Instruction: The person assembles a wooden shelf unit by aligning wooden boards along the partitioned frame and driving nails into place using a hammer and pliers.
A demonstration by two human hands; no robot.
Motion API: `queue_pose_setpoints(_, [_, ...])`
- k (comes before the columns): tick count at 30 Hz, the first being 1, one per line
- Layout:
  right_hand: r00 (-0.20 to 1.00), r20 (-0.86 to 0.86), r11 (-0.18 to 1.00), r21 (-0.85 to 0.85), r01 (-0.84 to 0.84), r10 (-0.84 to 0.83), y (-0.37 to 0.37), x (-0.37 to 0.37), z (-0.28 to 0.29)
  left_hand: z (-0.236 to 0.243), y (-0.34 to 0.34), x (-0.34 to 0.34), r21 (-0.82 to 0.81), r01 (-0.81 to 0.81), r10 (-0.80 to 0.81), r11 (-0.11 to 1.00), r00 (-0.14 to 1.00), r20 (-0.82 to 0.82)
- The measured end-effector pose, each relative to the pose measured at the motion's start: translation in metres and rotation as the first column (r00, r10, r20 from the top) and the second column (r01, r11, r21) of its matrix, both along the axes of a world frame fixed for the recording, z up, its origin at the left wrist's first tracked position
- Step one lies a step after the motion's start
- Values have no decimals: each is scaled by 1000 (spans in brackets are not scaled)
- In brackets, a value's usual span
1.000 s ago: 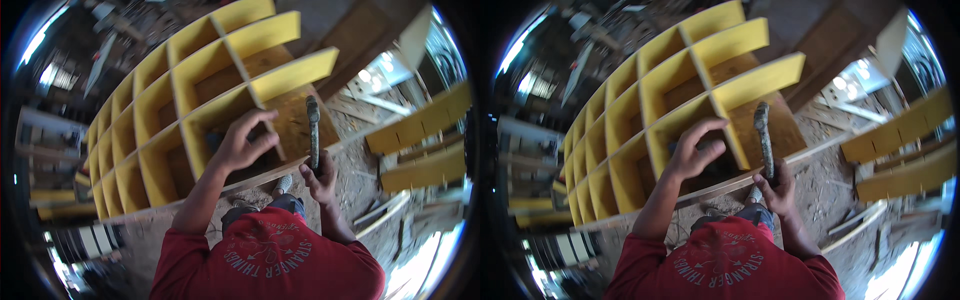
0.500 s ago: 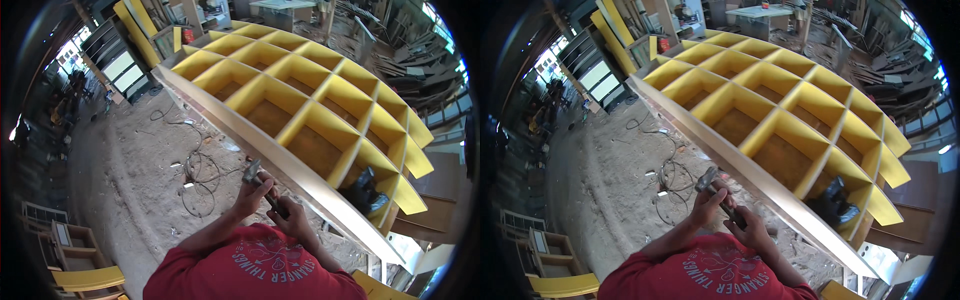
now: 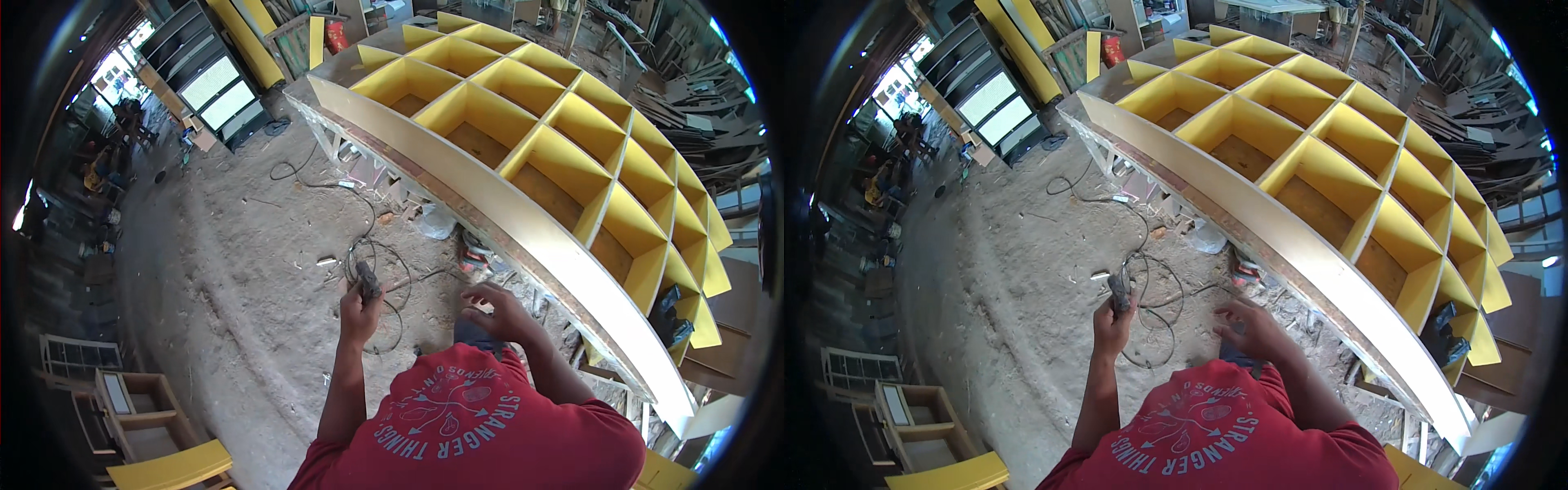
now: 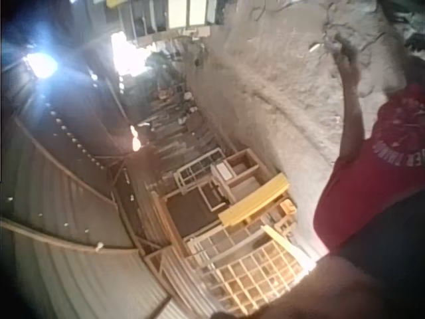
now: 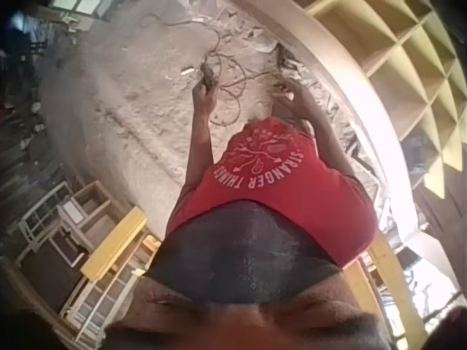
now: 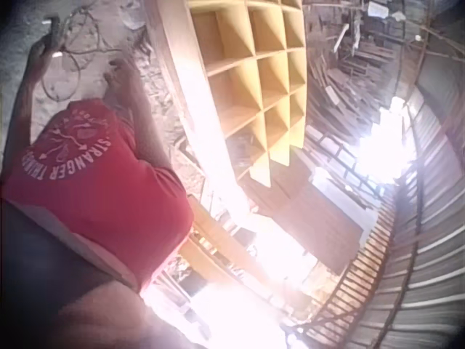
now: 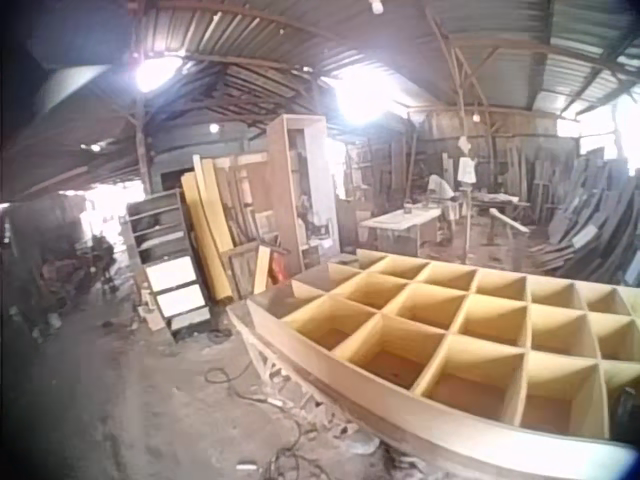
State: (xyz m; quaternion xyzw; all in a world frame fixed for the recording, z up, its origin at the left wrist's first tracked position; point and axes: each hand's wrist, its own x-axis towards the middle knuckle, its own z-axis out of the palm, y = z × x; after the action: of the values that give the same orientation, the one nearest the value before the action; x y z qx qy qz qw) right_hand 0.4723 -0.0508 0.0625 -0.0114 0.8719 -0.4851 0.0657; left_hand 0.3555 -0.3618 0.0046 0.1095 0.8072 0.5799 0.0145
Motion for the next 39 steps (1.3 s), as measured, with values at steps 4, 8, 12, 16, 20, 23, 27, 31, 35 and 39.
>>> queue_pose_setpoints(4, [999, -35, 1000, 3, -8, 9, -1, -90, -5, -40, -29, -60, -172, -39, 56, 984, 994, 94])
queue_pose_setpoints(8, [997, -59, 997, -42, -58, 55, 0, -207, -24, -153, -90, -123, -585, 145, 106, 798, 921, 374])
queue_pose_setpoints(12, [976, -119, 983, 0, -185, 184, -10, -346, -32, -251, -162, -129, -770, 167, 262, 616, 878, 401])
queue_pose_setpoints(16, [957, -149, 963, -61, -262, 250, -30, -470, -7, -280, -218, -123, -781, 295, 443, 550, 690, 572])
queue_pose_setpoints(20, [949, -200, 957, -107, -270, 245, -36, -572, -3, -287, -245, -138, -757, 300, 536, 580, 559, 633])
queue_pose_setpoints(23, [957, -225, 974, -93, -206, 181, -42, -637, -4, -292, -249, -187, -732, 298, 550, 613, 504, 666])
queue_pose_setpoints(27, [984, -177, 988, -156, -16, -12, -54, -716, 7, -321, -269, -279, -716, 293, 524, 634, 518, 676])
queue_pose_setpoints(31, [960, -99, 965, -23, 261, -262, -65, -805, 5, -329, -323, -445, -758, 295, 448, 581, 662, 601])
queue_pose_setpoints(35, [992, -4, 968, 219, 121, -123, -80, -916, -27, -320, -359, -659, -841, 203, 327, 501, 856, 401])
queue_pose_setpoints(39, [904, 403, 862, 500, -84, -146, -83, -989, -67, -179, -263, -862, -549, 41, 193, 835, 912, 362])
